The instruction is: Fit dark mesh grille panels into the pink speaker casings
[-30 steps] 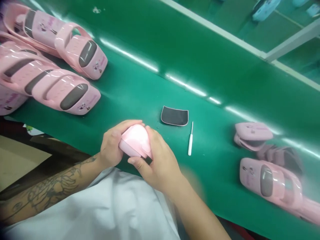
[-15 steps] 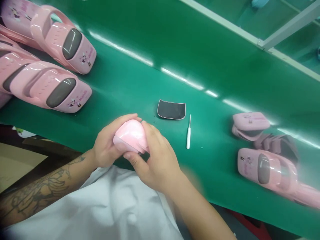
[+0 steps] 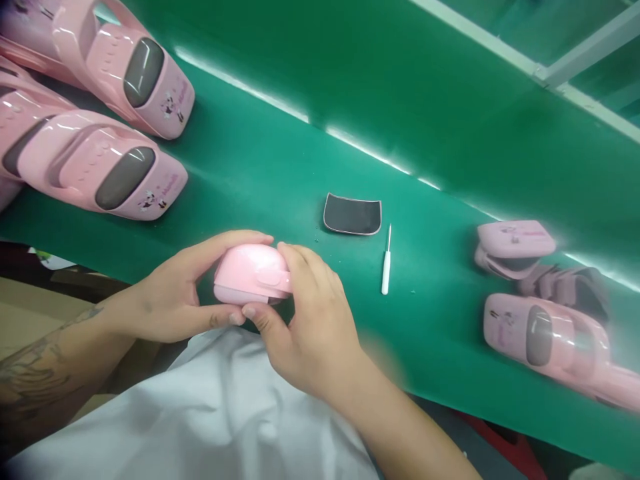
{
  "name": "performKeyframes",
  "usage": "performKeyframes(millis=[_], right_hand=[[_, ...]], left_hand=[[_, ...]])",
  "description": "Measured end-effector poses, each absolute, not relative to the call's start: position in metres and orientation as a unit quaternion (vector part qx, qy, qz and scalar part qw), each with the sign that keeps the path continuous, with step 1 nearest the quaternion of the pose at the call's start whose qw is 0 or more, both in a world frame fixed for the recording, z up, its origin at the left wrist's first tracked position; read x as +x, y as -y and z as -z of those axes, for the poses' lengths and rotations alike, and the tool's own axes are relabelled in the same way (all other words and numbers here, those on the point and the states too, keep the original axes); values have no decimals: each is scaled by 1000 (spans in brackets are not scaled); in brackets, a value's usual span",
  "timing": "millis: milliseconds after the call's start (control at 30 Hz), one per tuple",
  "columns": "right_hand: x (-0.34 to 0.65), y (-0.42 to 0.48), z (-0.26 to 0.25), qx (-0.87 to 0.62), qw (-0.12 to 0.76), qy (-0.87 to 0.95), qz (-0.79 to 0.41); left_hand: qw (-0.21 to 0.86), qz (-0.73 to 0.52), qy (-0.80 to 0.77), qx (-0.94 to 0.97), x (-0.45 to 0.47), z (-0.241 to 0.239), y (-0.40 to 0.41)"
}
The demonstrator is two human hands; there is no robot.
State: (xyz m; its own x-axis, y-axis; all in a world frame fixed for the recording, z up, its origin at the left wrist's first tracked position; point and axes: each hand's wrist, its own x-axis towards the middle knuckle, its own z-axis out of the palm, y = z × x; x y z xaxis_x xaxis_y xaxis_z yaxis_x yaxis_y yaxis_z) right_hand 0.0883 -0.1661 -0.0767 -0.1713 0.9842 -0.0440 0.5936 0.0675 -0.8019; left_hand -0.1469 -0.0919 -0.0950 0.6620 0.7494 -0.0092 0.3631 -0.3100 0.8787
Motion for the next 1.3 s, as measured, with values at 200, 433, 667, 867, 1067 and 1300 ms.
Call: performKeyframes(millis=[200, 433, 667, 867, 1067, 1300], right_hand=[[89, 164, 69, -594, 255, 637, -420], [89, 144, 50, -592, 210, 579, -519], [85, 147, 53, -536, 211, 698, -425], [88, 144, 61, -498, 216, 759, -358], [83, 152, 68, -538, 216, 762, -288], [79, 159, 75, -543, 255, 762, -243]], left_hand=[[490, -176, -414, 747, -150, 87, 99], [608, -228, -445, 617, -139, 80, 111], [572, -268, -443, 636, -145, 87, 123], [469, -315, -377, 734, -147, 115, 121], [462, -366, -352, 727, -137, 138, 124], [460, -316, -359, 748, -140, 131, 122]])
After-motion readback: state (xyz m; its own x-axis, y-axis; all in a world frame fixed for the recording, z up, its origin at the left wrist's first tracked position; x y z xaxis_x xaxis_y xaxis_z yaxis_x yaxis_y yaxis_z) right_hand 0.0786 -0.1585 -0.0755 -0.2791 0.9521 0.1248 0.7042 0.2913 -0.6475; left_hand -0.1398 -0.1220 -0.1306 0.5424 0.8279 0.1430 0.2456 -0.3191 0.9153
